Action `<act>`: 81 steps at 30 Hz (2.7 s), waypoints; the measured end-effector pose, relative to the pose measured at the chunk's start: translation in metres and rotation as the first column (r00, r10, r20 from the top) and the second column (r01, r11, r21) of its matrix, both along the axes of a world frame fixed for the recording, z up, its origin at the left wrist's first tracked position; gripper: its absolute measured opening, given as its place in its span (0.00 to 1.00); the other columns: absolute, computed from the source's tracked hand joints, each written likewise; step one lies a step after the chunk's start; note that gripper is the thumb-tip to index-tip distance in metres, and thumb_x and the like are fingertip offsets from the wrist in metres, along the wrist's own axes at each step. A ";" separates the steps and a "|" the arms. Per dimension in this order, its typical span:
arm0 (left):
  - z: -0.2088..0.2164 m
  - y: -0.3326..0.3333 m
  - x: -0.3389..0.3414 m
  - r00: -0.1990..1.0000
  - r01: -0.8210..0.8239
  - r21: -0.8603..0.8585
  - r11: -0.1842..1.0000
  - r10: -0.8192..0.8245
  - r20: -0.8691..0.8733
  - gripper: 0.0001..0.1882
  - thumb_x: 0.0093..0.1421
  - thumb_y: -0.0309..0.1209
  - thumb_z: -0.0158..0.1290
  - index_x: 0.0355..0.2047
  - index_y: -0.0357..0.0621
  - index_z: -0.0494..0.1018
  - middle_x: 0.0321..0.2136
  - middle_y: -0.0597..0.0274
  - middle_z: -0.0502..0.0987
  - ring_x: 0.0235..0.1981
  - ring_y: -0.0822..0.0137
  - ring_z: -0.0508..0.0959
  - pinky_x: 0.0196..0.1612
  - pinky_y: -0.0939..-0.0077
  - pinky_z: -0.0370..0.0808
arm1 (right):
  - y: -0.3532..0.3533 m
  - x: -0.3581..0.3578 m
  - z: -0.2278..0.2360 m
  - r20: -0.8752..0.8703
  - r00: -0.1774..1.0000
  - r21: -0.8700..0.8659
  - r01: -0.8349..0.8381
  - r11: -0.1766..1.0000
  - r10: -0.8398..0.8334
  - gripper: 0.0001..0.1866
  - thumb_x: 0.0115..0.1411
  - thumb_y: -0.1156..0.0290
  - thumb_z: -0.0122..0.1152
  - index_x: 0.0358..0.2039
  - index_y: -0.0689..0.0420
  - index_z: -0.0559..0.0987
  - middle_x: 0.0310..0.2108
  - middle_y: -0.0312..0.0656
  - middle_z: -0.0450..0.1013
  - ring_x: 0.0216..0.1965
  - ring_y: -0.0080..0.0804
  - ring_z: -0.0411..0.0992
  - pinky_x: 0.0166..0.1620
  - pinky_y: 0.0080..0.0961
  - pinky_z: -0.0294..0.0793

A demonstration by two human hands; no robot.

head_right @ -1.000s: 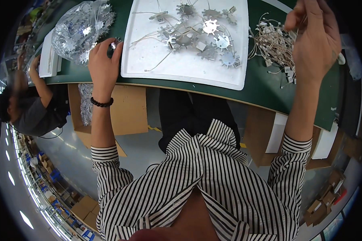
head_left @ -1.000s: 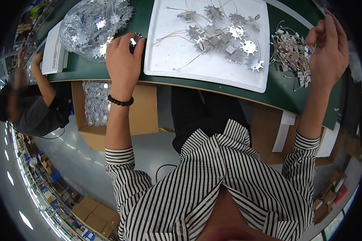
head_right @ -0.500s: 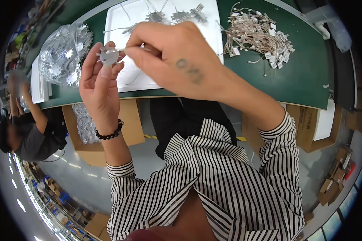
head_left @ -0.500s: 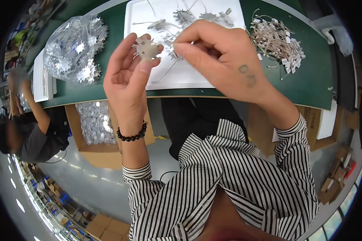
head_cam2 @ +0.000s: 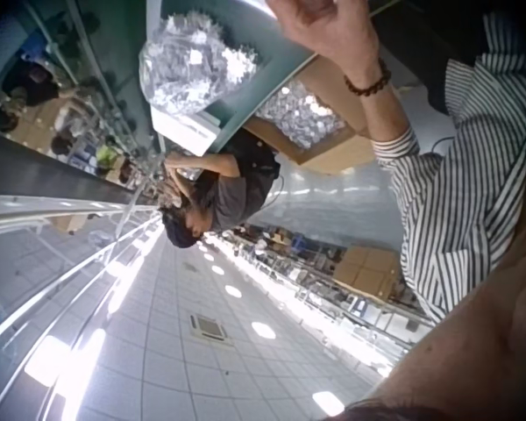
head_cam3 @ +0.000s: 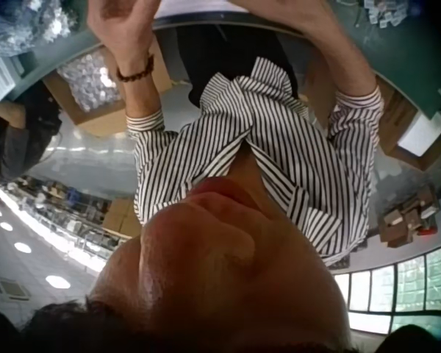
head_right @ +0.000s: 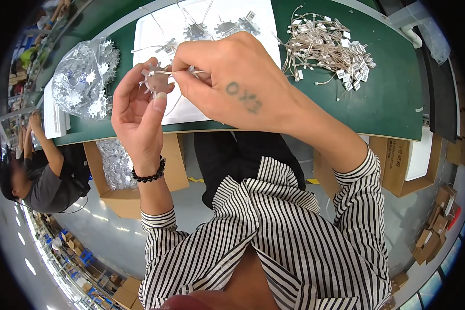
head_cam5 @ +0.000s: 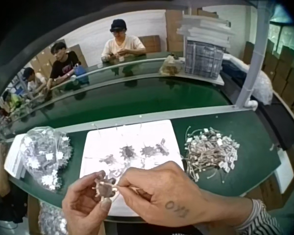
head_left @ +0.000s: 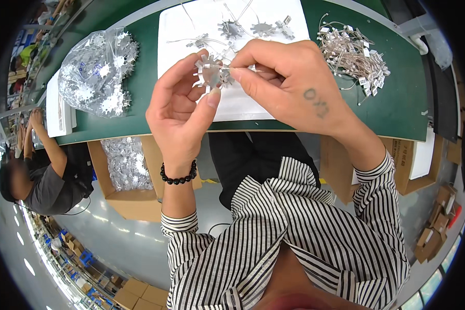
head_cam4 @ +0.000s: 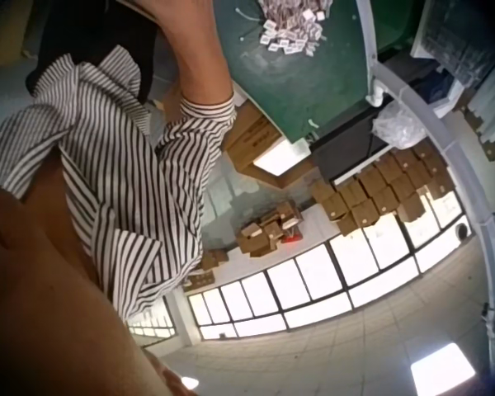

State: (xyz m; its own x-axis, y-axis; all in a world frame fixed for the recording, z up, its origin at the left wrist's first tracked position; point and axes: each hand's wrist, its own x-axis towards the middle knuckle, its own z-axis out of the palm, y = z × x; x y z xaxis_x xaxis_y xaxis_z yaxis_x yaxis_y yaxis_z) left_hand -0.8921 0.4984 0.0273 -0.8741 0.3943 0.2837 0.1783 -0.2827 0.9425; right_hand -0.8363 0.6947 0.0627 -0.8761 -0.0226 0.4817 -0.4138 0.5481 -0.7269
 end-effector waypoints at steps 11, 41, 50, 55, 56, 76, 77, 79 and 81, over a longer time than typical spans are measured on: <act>0.002 -0.004 0.000 0.994 0.112 -0.081 0.990 -0.112 0.005 0.26 0.54 0.14 0.61 0.56 0.31 0.73 0.55 0.48 0.76 0.47 0.66 0.77 0.49 0.78 0.78 | 0.001 0.004 0.002 -0.256 0.967 0.386 0.082 0.919 0.021 0.09 0.53 0.82 0.66 0.36 0.60 0.82 0.24 0.34 0.74 0.19 0.21 0.63 0.23 0.19 0.62; 0.042 0.048 -0.054 0.753 -0.573 -0.558 0.600 0.117 -0.647 0.14 0.63 0.34 0.61 0.47 0.41 0.82 0.36 0.61 0.85 0.32 0.70 0.79 0.35 0.80 0.74 | 0.110 0.055 -0.019 0.027 0.907 -0.190 0.416 0.889 -0.419 0.14 0.60 0.74 0.67 0.46 0.59 0.82 0.30 0.34 0.74 0.25 0.19 0.65 0.28 0.16 0.63; 0.025 -0.058 -0.022 0.731 -0.682 -0.617 0.393 0.403 -0.551 0.16 0.65 0.32 0.59 0.50 0.37 0.80 0.36 0.60 0.84 0.34 0.72 0.76 0.39 0.81 0.73 | 0.124 0.126 -0.032 0.118 0.800 -0.047 0.596 0.802 -0.588 0.13 0.60 0.74 0.66 0.46 0.59 0.81 0.31 0.35 0.74 0.26 0.21 0.65 0.30 0.18 0.64; 0.002 -0.097 -0.023 0.722 -0.674 -0.686 0.274 0.444 -0.531 0.16 0.65 0.33 0.59 0.50 0.38 0.80 0.35 0.60 0.84 0.34 0.71 0.79 0.40 0.80 0.74 | 0.117 0.141 -0.038 0.186 0.834 0.349 0.439 0.828 -0.520 0.12 0.61 0.74 0.66 0.45 0.61 0.80 0.33 0.36 0.74 0.26 0.26 0.66 0.31 0.22 0.67; -0.003 -0.105 -0.026 0.722 -0.671 -0.693 0.266 0.446 -0.528 0.16 0.65 0.34 0.59 0.50 0.38 0.80 0.35 0.59 0.84 0.34 0.70 0.79 0.40 0.79 0.75 | 0.116 0.138 -0.039 0.166 0.862 0.434 0.373 0.820 -0.480 0.12 0.61 0.74 0.66 0.45 0.61 0.79 0.33 0.37 0.74 0.26 0.27 0.67 0.31 0.23 0.67; -0.024 -0.099 -0.093 0.579 -0.810 -0.576 0.110 -0.004 -0.815 0.14 0.60 0.30 0.59 0.45 0.40 0.81 0.43 0.58 0.81 0.35 0.57 0.81 0.39 0.68 0.77 | 0.093 0.080 -0.009 0.478 0.781 0.337 0.261 0.904 -0.403 0.11 0.61 0.74 0.62 0.44 0.61 0.77 0.29 0.40 0.72 0.26 0.27 0.66 0.31 0.23 0.65; -0.024 -0.099 -0.101 0.470 -0.873 -0.480 0.088 -0.109 -0.876 0.13 0.60 0.30 0.58 0.45 0.41 0.81 0.45 0.59 0.81 0.37 0.56 0.82 0.40 0.67 0.77 | 0.094 0.081 -0.003 0.507 0.773 0.253 0.289 0.923 -0.381 0.11 0.61 0.75 0.61 0.45 0.61 0.77 0.29 0.39 0.72 0.25 0.24 0.66 0.29 0.21 0.64; -0.022 -0.099 -0.120 0.490 -0.860 -0.503 0.082 -0.141 -0.860 0.13 0.60 0.30 0.59 0.45 0.41 0.81 0.45 0.59 0.81 0.37 0.56 0.82 0.40 0.67 0.77 | 0.101 0.088 0.009 0.539 0.754 0.194 0.321 0.927 -0.374 0.12 0.61 0.75 0.61 0.46 0.61 0.78 0.30 0.39 0.73 0.24 0.22 0.65 0.28 0.19 0.63; -0.021 -0.102 -0.136 0.536 -0.829 -0.557 0.055 -0.209 -0.818 0.14 0.60 0.31 0.59 0.45 0.41 0.82 0.45 0.60 0.81 0.37 0.56 0.81 0.40 0.67 0.78 | 0.111 0.099 0.017 0.610 0.717 0.072 0.375 0.924 -0.339 0.14 0.62 0.77 0.60 0.49 0.63 0.78 0.32 0.40 0.76 0.22 0.18 0.64 0.25 0.15 0.61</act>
State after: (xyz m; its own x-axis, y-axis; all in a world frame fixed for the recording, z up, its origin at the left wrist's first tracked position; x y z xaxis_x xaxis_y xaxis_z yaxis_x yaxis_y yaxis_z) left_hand -1.0281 0.3967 0.0067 -0.7496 0.4810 0.4548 0.4816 0.8676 -0.1237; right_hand -0.7375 0.8053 0.0794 -0.9195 0.3610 -0.1554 0.3364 0.5183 -0.7863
